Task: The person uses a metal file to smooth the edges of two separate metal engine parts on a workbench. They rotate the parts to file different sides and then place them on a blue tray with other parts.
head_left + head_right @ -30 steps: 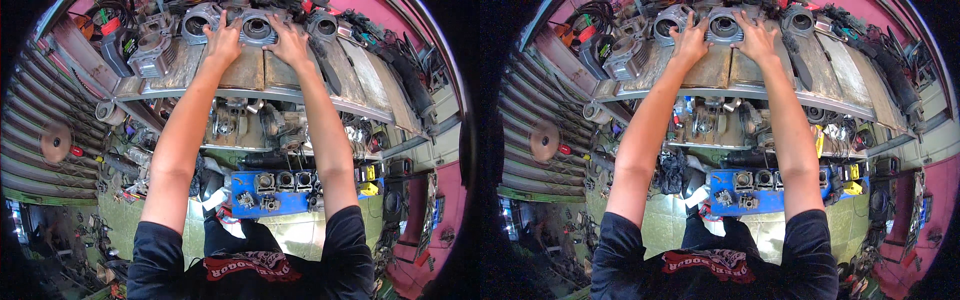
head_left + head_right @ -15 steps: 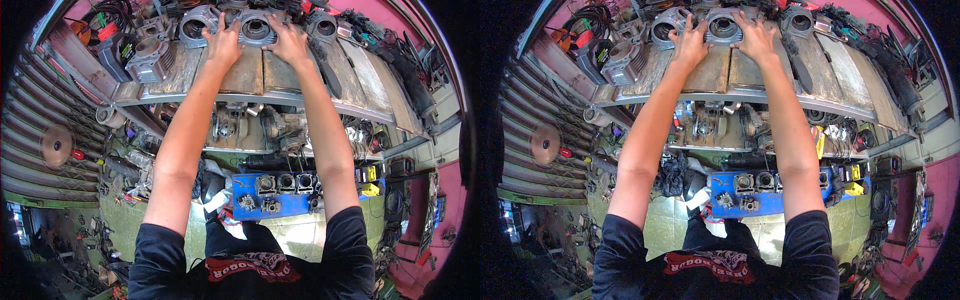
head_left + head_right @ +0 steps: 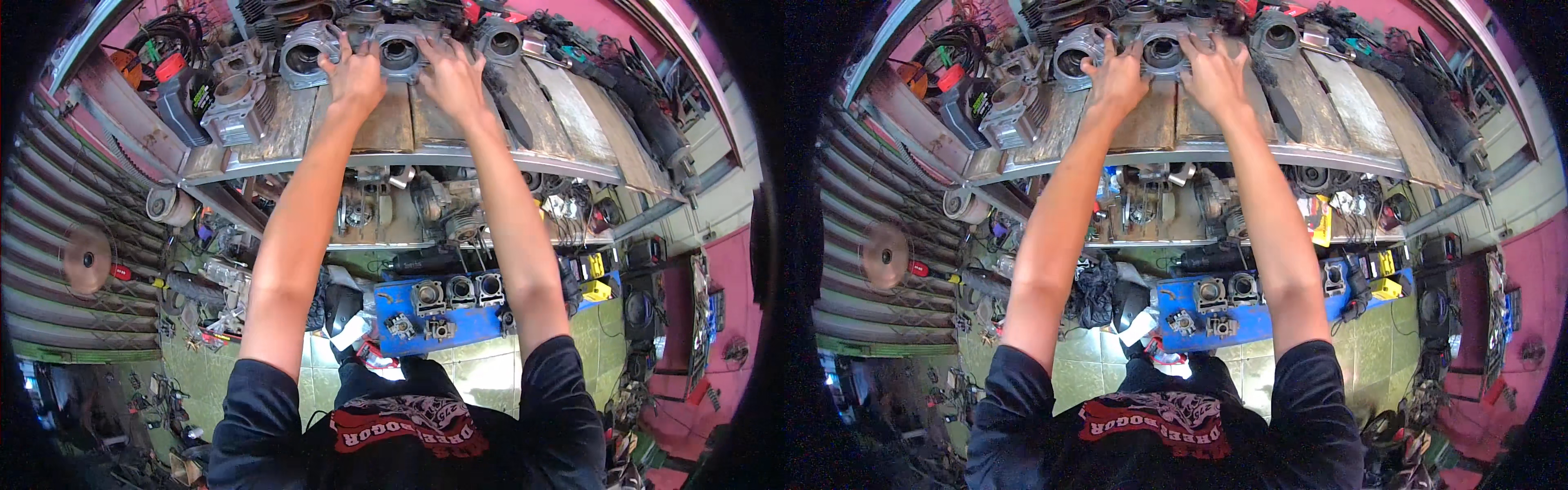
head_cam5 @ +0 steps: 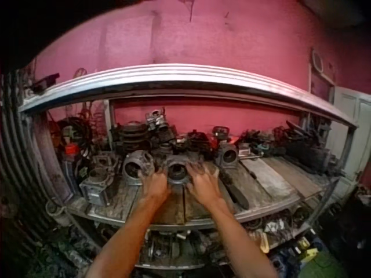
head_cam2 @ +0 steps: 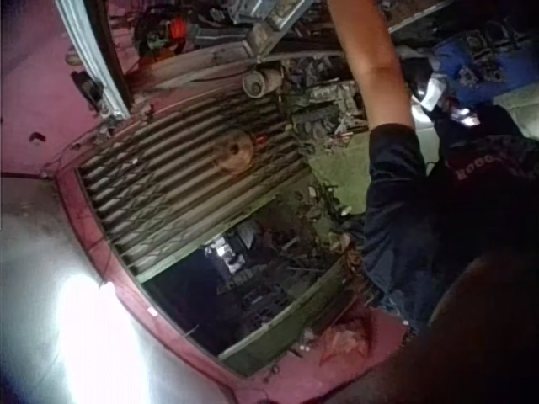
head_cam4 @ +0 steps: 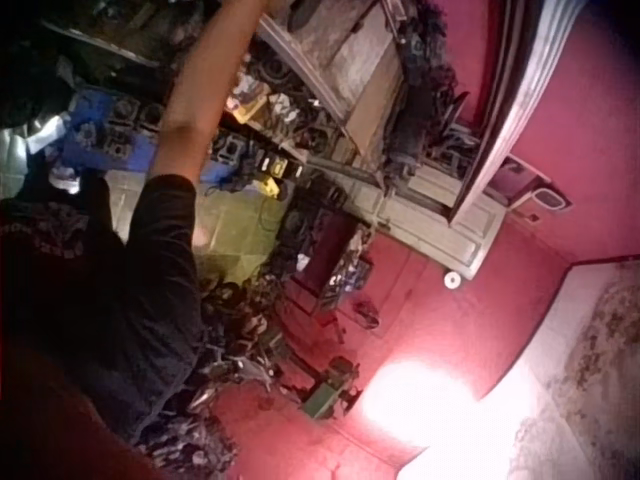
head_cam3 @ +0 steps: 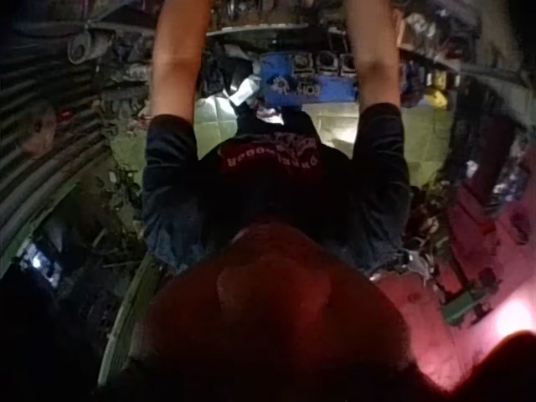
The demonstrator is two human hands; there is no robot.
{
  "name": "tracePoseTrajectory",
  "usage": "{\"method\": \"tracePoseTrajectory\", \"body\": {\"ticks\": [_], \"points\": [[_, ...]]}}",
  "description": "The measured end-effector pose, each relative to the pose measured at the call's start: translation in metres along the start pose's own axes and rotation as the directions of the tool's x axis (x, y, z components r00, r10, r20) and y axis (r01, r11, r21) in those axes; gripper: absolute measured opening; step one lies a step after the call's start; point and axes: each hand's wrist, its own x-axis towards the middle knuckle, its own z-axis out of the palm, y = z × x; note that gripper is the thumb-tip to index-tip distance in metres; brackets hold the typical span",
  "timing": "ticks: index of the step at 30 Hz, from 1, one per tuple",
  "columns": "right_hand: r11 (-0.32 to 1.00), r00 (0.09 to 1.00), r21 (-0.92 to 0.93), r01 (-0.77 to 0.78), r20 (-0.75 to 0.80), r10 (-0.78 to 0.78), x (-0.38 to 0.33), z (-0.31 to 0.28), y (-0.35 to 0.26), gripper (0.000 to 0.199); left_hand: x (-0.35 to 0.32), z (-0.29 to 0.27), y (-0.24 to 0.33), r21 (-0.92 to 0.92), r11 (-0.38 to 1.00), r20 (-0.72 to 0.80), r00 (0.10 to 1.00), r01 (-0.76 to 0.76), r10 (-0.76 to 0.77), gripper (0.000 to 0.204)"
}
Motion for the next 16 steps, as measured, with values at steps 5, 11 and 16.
{"method": "tracePoseTrajectory", "body": {"ticks": [5,11,16], "points": [[0.978,0.957,0.194,0.083,-0.29,-0.024,-0.077,-0.049,-0.026,0.034,-0.078,-0.03,0.047,-0.474,0.856,-0.353,0.935,-0.204,0.028,0.025],[0.919,0.973,0.36,-0.163,-0.095,0.21,-0.216,-0.065,-0.042,0.02,-0.206,-0.007,0.105,-0.639,0.764,-0.132,0.991,-0.089,0.005,0.016],[0.806,0.874,0.341,-0.485,0.233,0.427,-0.345,-0.042,-0.036,0.019,-0.307,0.052,0.155,-0.662,0.744,0.221,0.972,0.094,0.074,0.018]]}}
